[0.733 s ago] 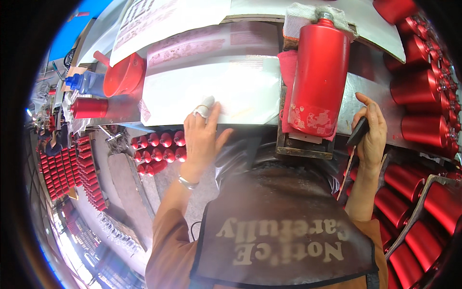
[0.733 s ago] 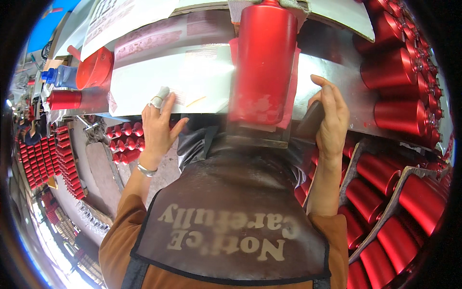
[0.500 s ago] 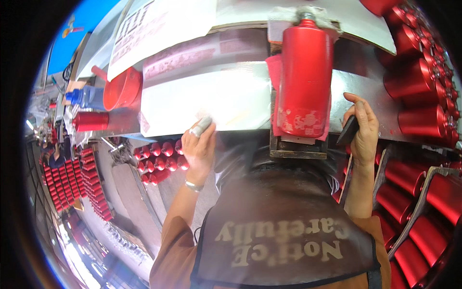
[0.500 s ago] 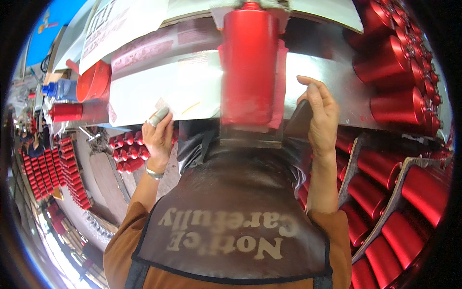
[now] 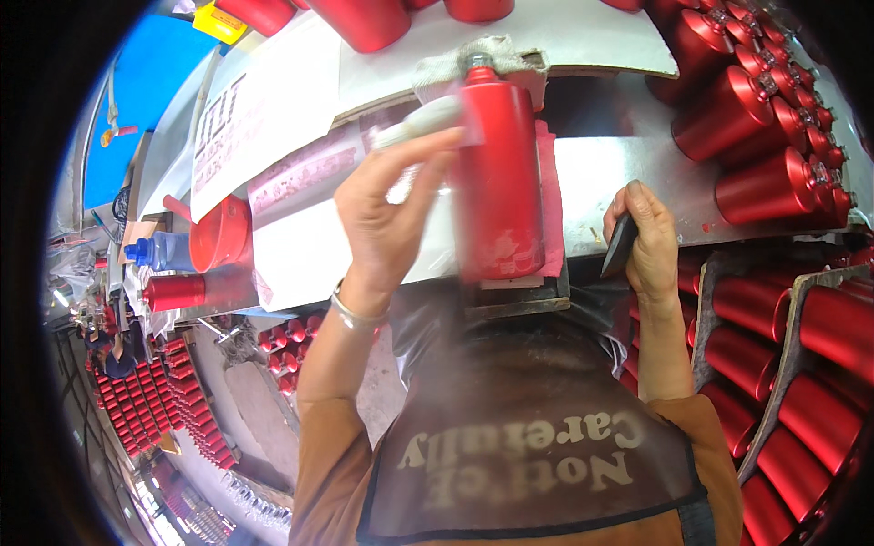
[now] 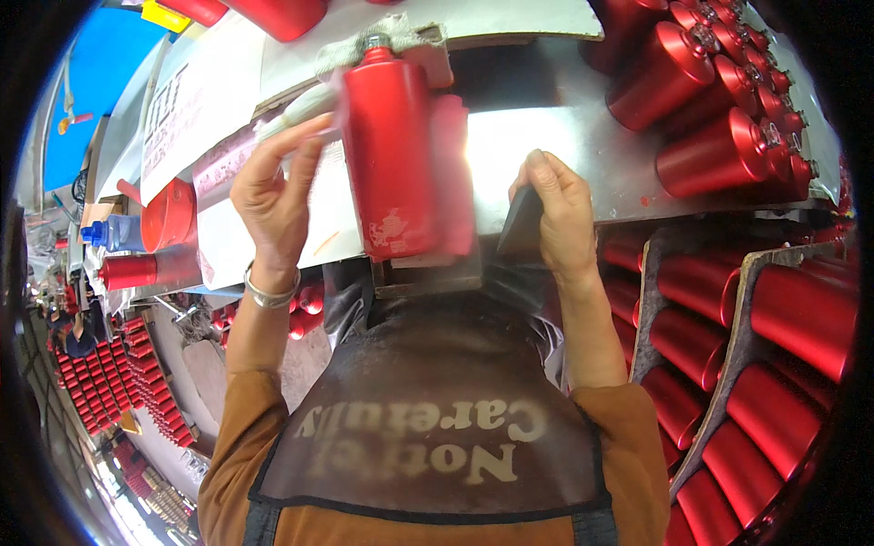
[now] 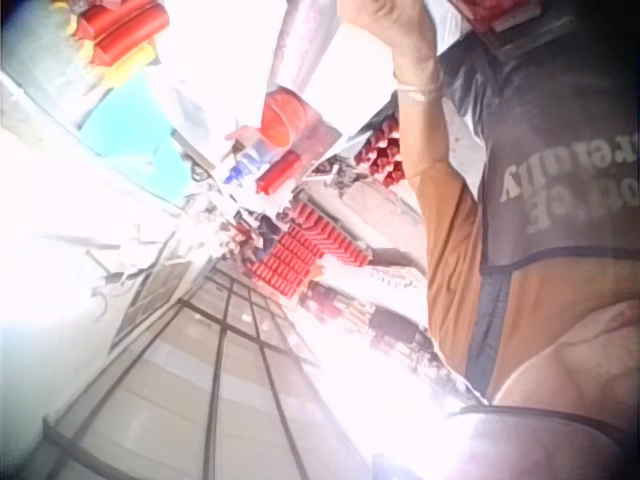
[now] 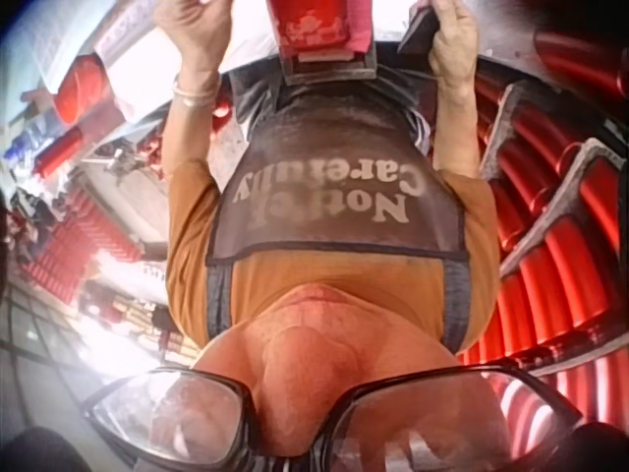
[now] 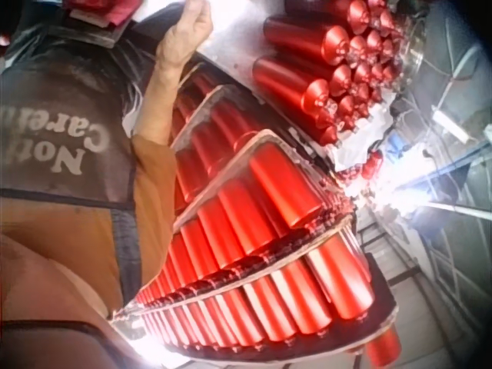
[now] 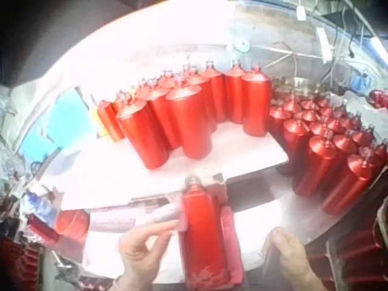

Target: The person applies printed labels to red cylindrical containers using a handheld applicator. They pick up each container, position the label, and smooth it onto the surface before placing the container back on the table.

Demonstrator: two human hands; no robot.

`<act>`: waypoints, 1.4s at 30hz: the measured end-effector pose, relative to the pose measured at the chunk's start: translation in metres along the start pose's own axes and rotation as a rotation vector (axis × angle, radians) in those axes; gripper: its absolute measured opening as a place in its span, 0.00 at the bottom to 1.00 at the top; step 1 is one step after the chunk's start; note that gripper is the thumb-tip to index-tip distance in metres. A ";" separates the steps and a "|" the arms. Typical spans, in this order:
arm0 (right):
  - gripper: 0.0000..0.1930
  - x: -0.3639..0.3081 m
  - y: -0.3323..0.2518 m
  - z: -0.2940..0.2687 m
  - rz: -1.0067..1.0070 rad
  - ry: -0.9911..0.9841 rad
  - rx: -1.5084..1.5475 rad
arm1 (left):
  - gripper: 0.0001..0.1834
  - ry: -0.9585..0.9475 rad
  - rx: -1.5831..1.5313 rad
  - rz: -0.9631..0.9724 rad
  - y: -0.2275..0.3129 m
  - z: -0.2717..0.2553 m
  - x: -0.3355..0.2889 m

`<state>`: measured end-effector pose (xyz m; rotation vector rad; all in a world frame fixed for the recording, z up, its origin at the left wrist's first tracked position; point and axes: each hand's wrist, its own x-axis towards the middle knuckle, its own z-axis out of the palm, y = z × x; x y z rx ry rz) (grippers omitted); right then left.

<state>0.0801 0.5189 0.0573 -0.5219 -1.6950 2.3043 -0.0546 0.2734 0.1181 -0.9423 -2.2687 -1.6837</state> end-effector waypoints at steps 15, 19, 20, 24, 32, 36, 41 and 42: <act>0.25 0.035 -0.008 0.053 -0.090 -0.193 -0.248 | 0.37 -0.200 -0.019 -0.008 0.000 0.012 -0.010; 0.31 0.030 -0.020 0.060 -0.248 -0.194 -0.672 | 0.35 -0.046 -0.482 -0.465 -0.014 0.038 -0.022; 0.32 0.030 -0.024 0.059 -0.335 -0.188 -0.737 | 0.35 -0.060 -0.496 -0.465 -0.017 0.040 -0.022; 0.31 0.035 -0.034 0.057 -0.276 -0.219 -0.625 | 0.36 -0.116 -0.595 -0.483 -0.023 0.039 -0.018; 0.41 0.041 -0.035 0.071 -0.263 -0.248 -0.691 | 0.44 -0.024 -0.737 -0.535 -0.015 0.042 -0.017; 0.43 0.043 -0.037 0.070 -0.225 -0.260 -0.751 | 0.45 -0.037 -0.747 -0.542 -0.015 0.041 -0.016; 0.41 0.043 -0.038 0.070 -0.148 -0.305 -0.705 | 0.46 -0.056 -0.799 -0.514 -0.018 0.039 -0.020; 0.40 0.043 -0.039 0.070 -0.152 -0.316 -0.691 | 0.47 -0.070 -0.784 -0.523 -0.018 0.038 -0.021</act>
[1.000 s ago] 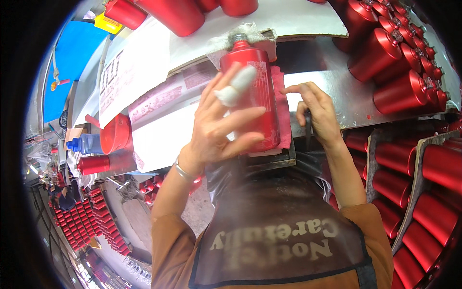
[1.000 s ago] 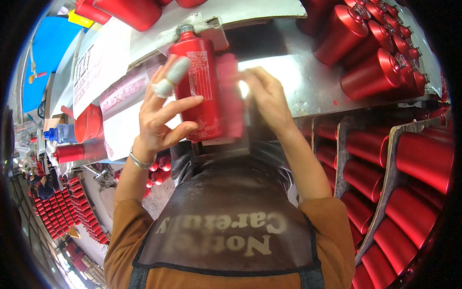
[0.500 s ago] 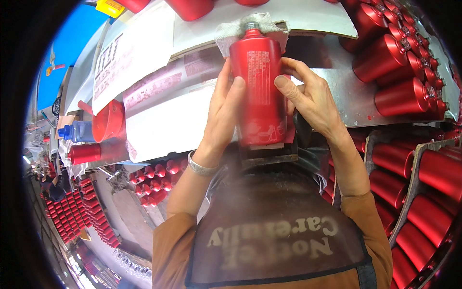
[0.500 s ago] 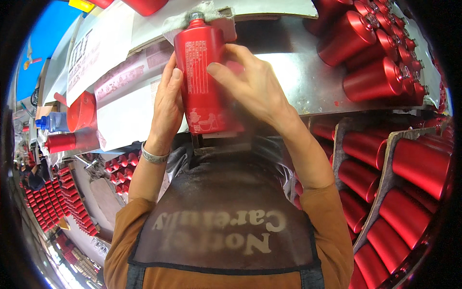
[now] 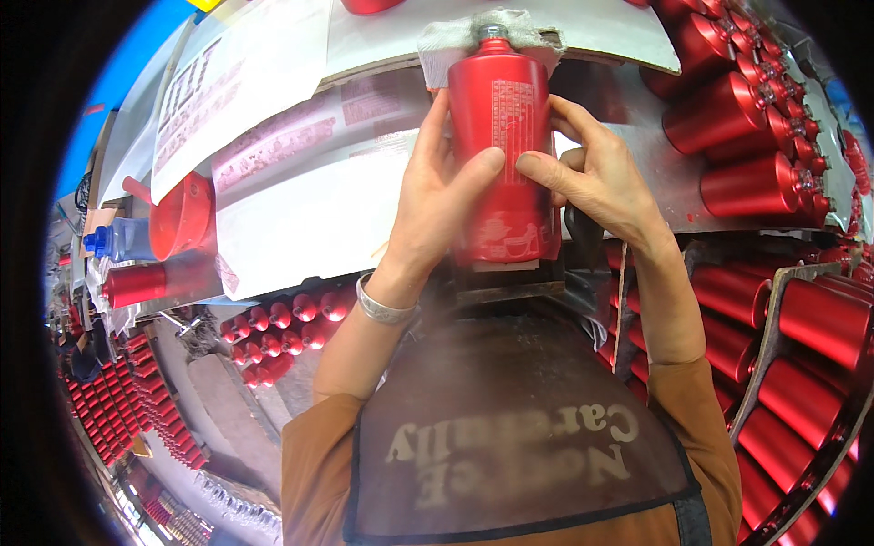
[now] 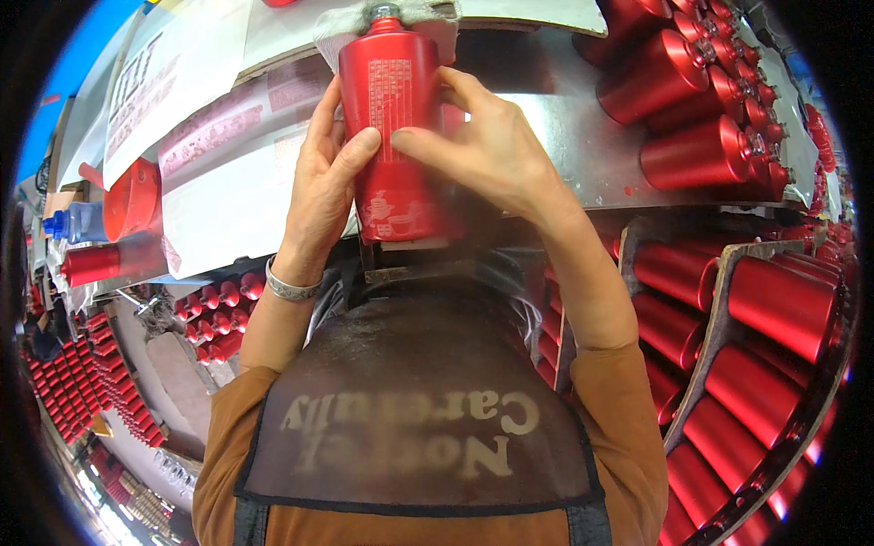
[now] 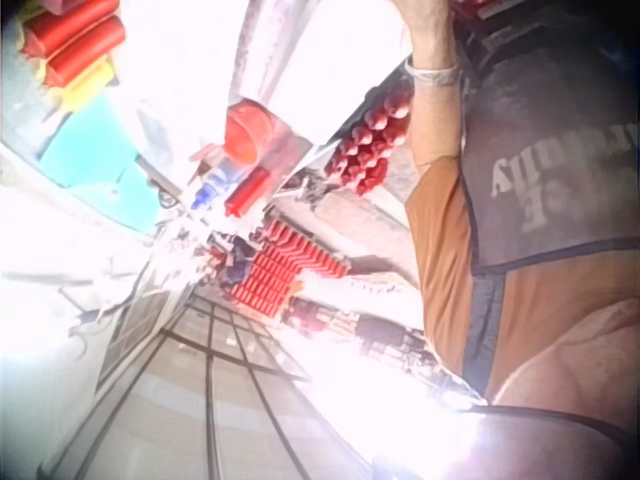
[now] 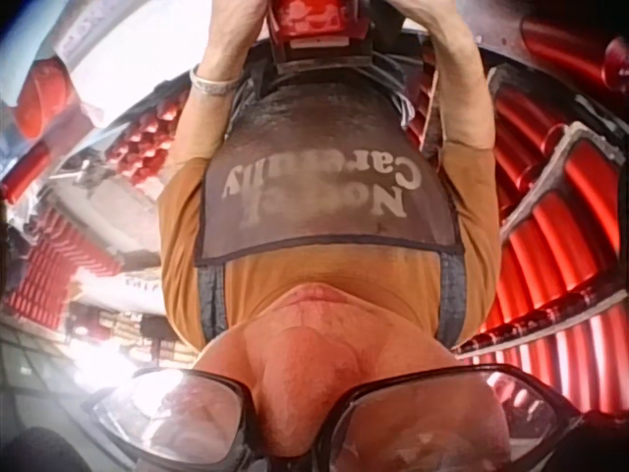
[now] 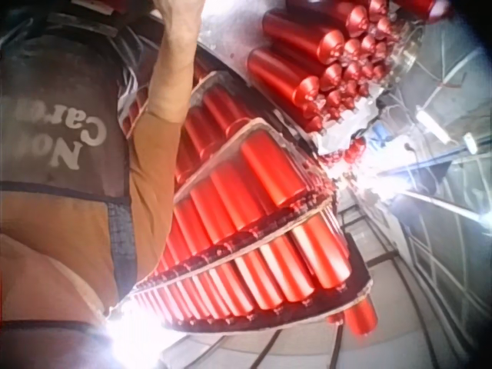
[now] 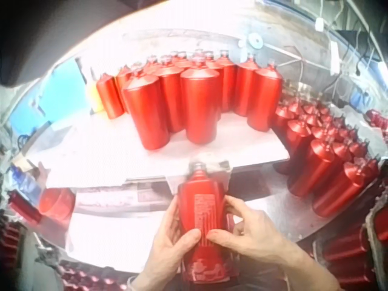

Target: The person applies printed labels to red cylindrical containers using a handheld applicator. They pick up each container, position the label, and smooth it onto the surface before placing the container back on the table.

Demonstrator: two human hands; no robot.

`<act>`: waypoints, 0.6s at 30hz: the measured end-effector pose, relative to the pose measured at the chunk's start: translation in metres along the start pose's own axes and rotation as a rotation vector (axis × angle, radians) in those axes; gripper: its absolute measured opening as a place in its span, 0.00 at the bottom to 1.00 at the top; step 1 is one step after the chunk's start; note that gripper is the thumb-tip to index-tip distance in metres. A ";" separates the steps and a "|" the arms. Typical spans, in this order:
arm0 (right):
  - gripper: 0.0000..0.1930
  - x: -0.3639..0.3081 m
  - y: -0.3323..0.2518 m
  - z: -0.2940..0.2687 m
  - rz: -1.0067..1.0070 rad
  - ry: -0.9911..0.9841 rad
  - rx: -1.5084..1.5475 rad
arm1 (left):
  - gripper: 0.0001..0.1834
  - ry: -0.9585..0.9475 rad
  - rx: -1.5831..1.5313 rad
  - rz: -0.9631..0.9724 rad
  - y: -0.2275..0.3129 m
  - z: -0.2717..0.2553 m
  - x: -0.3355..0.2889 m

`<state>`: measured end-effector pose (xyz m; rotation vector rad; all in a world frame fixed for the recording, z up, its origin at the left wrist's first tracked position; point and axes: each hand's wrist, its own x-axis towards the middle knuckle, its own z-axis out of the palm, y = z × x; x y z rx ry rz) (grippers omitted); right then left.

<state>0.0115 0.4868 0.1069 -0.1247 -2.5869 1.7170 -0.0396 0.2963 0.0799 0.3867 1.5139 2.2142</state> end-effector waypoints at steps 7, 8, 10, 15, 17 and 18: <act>0.40 0.013 -0.004 -0.014 0.152 -0.088 0.131 | 0.47 0.023 0.050 0.024 0.004 0.000 0.006; 0.38 0.018 -0.004 -0.016 0.140 -0.077 0.120 | 0.47 0.047 0.046 0.025 0.004 0.003 0.008; 0.36 0.027 -0.004 -0.018 0.136 -0.041 0.106 | 0.46 0.080 0.103 0.011 0.003 0.006 0.018; 0.36 0.040 -0.004 -0.013 0.082 0.041 -0.029 | 0.45 0.127 0.198 0.067 -0.005 0.009 0.031; 0.36 0.042 -0.004 -0.010 0.073 0.086 -0.113 | 0.44 0.130 0.225 0.081 -0.008 0.008 0.031; 0.36 0.043 -0.004 -0.008 0.059 0.088 -0.124 | 0.43 0.128 0.232 0.089 -0.009 0.007 0.030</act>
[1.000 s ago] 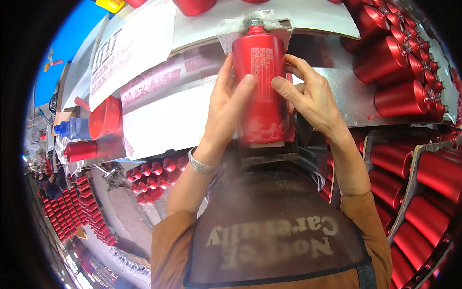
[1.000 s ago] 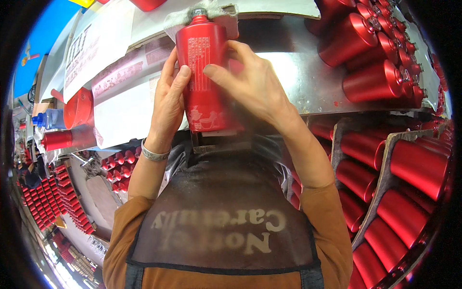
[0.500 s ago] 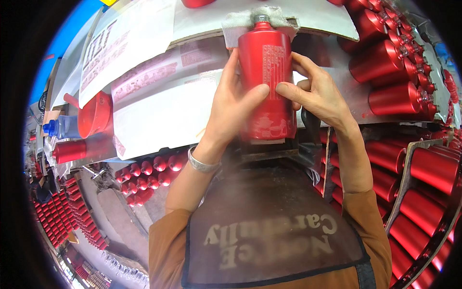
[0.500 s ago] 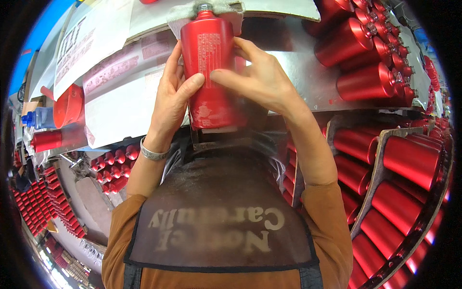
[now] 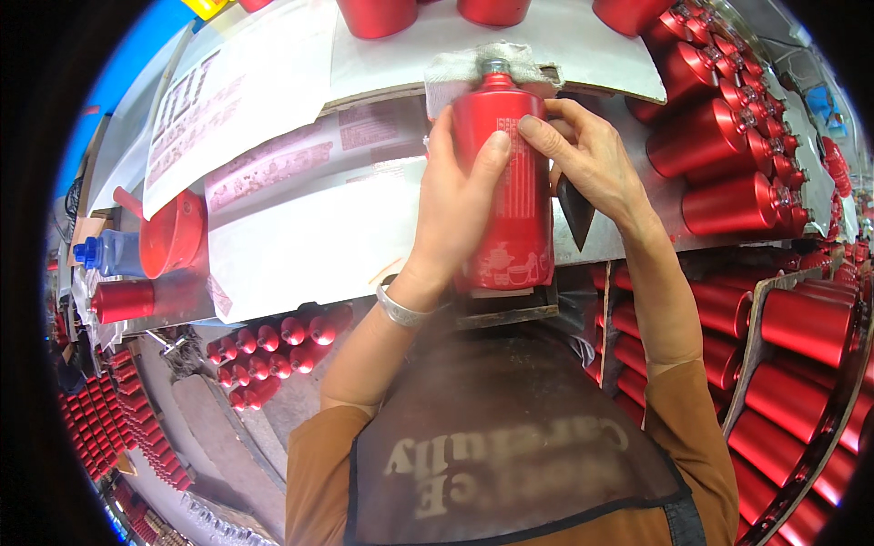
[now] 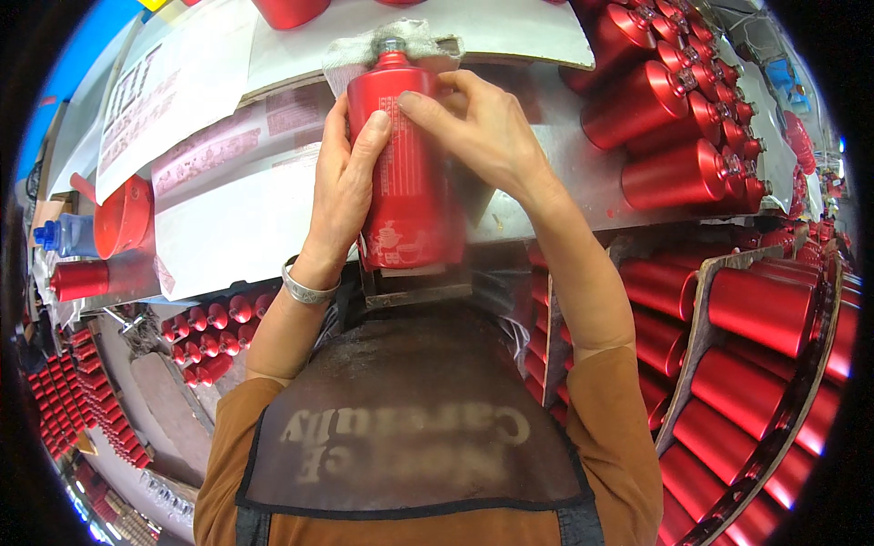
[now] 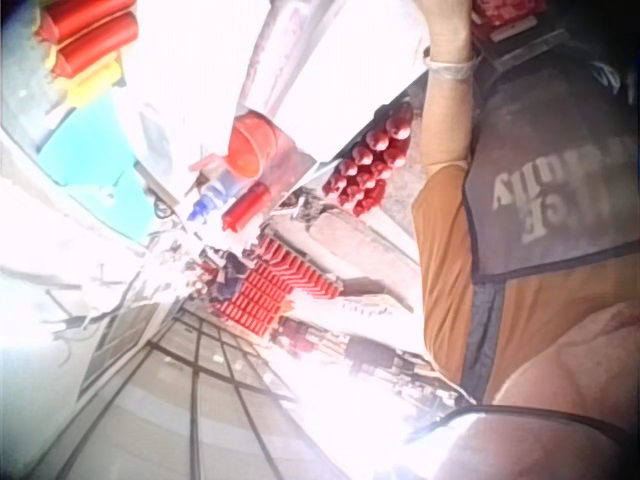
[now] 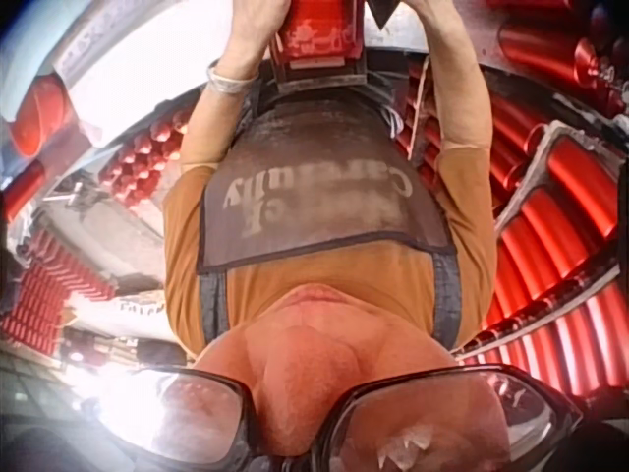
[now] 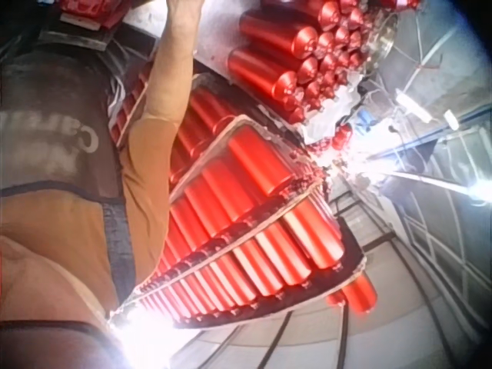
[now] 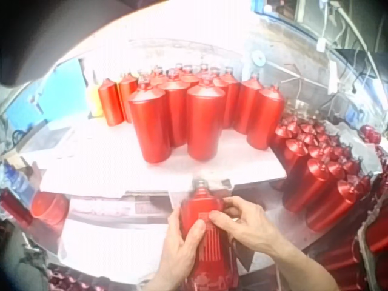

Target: The person applies printed labels to red cylindrical containers using a handheld applicator. They pick up each container, position the label, and smooth it onto the surface before placing the container back on the table.

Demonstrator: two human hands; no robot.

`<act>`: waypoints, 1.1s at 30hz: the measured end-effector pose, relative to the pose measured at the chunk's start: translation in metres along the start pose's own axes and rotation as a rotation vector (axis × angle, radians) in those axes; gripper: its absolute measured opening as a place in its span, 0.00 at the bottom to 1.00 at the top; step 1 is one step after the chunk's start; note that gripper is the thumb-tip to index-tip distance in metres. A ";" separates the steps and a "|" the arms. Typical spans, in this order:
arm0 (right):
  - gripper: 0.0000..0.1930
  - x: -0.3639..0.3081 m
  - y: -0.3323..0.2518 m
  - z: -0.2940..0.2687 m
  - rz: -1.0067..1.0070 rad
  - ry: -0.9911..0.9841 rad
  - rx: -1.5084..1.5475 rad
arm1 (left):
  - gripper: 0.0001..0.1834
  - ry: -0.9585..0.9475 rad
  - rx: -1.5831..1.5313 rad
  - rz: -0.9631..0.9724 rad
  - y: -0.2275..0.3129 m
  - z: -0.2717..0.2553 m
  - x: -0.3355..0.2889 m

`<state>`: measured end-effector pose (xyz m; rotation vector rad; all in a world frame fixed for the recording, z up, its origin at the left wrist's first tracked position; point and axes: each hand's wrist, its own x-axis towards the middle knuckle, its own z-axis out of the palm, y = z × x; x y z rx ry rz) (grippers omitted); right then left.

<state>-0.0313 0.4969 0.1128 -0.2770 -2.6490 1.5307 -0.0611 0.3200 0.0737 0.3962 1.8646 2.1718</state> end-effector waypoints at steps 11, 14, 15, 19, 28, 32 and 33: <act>0.41 -0.007 -0.005 0.000 0.075 0.024 0.067 | 0.43 -0.032 -0.019 -0.040 0.004 -0.006 -0.003; 0.42 -0.021 -0.006 0.002 0.121 0.013 0.160 | 0.44 -0.073 -0.047 -0.036 0.008 -0.009 -0.010; 0.42 -0.026 -0.005 0.004 0.086 -0.004 0.173 | 0.45 -0.073 -0.019 -0.054 0.009 -0.009 -0.012; 0.42 -0.041 -0.002 0.009 0.027 -0.005 0.123 | 0.48 -0.124 -0.052 -0.061 0.013 -0.010 -0.019; 0.45 -0.046 0.003 0.012 -0.012 0.003 0.147 | 0.50 -0.216 -0.127 -0.051 0.015 -0.016 -0.017; 0.46 -0.047 0.003 0.012 -0.009 -0.006 0.142 | 0.49 -0.234 -0.104 -0.047 0.014 -0.018 -0.017; 0.46 -0.047 0.004 0.012 -0.007 -0.004 0.130 | 0.49 -0.235 -0.138 -0.056 0.013 -0.018 -0.017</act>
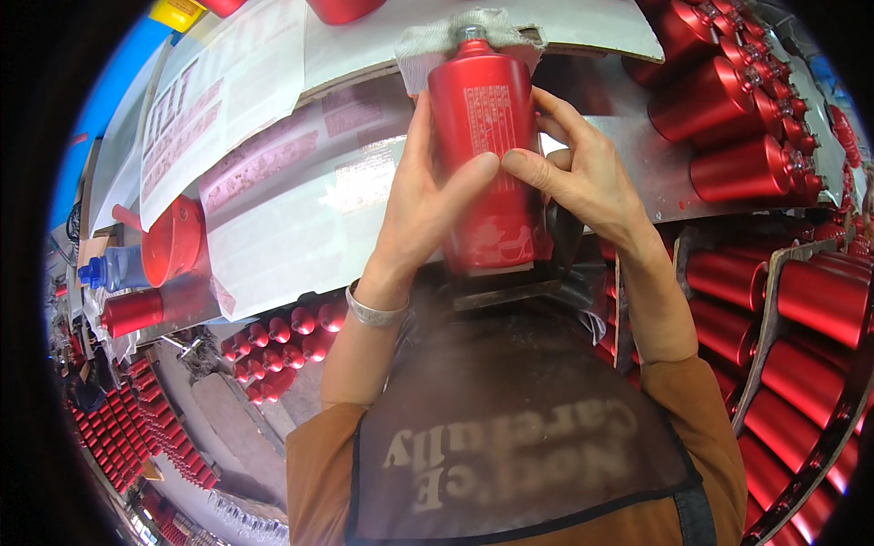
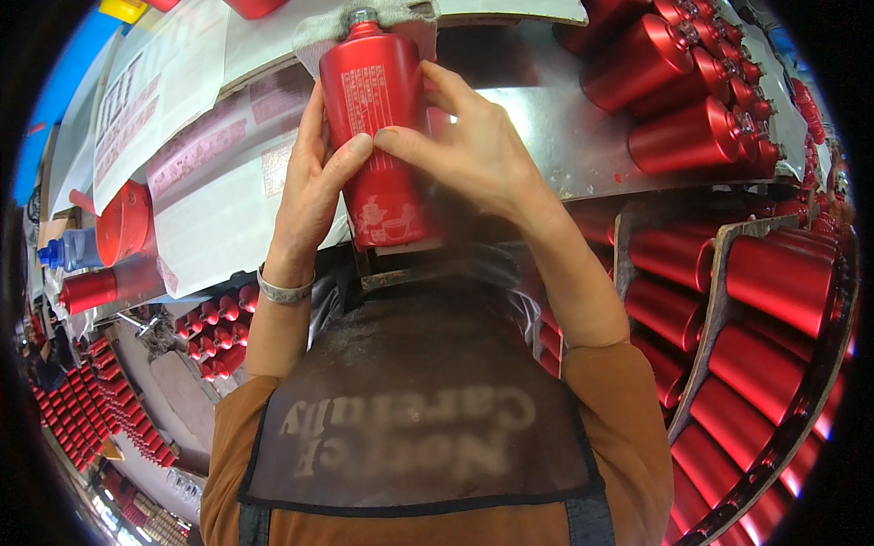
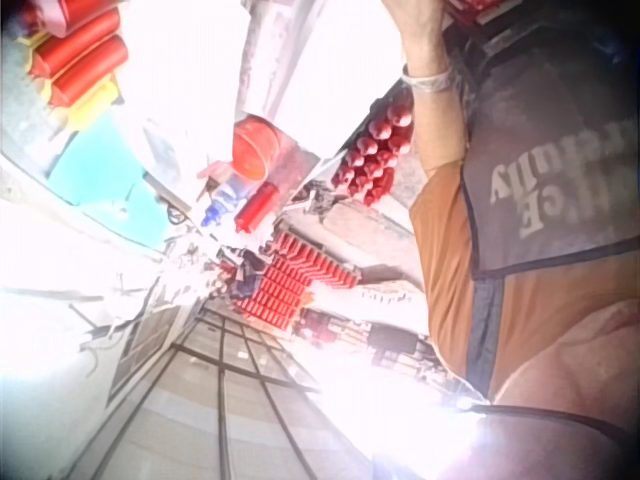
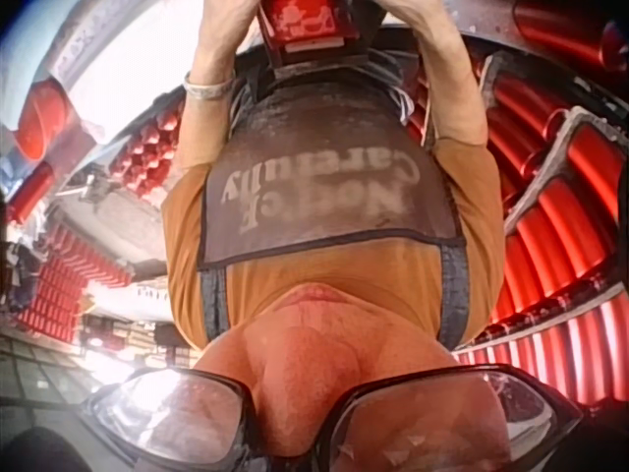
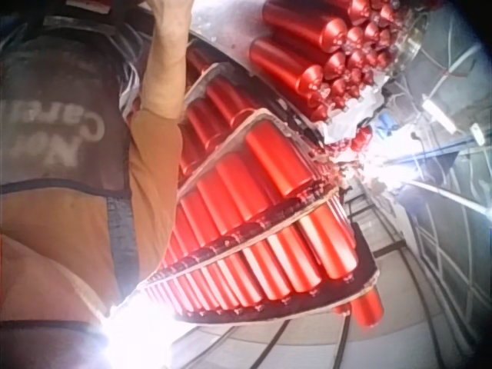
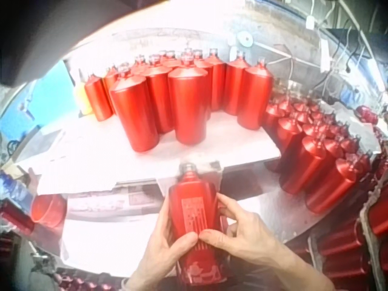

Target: The person applies printed labels to red cylindrical containers using a handheld applicator. They pick up each container, position the label, and smooth it onto the surface before placing the container back on the table.

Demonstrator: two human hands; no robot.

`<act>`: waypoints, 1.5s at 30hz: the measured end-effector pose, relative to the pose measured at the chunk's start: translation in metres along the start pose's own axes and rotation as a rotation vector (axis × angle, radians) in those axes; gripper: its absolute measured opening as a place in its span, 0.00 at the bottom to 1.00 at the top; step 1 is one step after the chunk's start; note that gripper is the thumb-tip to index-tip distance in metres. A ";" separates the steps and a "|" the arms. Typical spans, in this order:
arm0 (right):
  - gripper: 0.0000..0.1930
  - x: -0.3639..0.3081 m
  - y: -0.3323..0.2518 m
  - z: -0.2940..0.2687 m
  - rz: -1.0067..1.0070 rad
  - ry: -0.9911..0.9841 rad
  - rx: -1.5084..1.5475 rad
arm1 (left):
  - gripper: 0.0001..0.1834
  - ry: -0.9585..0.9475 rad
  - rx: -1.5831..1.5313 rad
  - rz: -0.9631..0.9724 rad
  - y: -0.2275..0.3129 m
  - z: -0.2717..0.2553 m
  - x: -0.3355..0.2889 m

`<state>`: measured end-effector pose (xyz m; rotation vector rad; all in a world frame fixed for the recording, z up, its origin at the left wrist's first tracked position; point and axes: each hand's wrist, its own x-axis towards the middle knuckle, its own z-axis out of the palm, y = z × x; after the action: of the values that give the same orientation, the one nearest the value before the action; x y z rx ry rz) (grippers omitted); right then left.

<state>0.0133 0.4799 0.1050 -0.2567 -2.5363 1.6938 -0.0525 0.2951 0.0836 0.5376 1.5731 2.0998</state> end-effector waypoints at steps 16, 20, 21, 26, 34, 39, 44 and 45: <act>0.47 0.028 0.004 -0.007 0.106 -0.034 0.051 | 0.47 0.072 -0.042 -0.028 0.000 0.005 -0.001; 0.41 0.035 0.005 -0.004 -0.008 -0.005 -0.047 | 0.49 0.099 -0.028 -0.032 -0.002 0.006 0.001; 0.39 0.035 0.006 -0.003 -0.014 -0.003 -0.079 | 0.50 0.095 -0.018 -0.023 -0.002 0.007 0.001; 0.38 0.030 0.011 -0.003 -0.015 0.013 -0.062 | 0.51 0.091 0.021 -0.023 0.000 0.007 0.000; 0.37 0.030 0.012 -0.002 -0.028 0.014 -0.025 | 0.49 0.104 0.032 -0.021 0.003 0.010 0.002; 0.37 0.029 0.012 -0.002 -0.021 0.022 -0.008 | 0.48 0.111 0.017 -0.019 0.001 0.011 0.002; 0.42 0.031 0.012 -0.003 0.032 0.022 0.018 | 0.49 0.103 0.053 -0.009 -0.002 0.006 0.002; 0.44 0.031 0.011 -0.005 0.046 0.014 0.027 | 0.49 0.103 0.077 -0.013 -0.003 0.006 0.003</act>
<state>-0.0158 0.4940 0.0959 -0.3264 -2.5154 1.7343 -0.0512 0.3015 0.0827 0.4495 1.7155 2.0944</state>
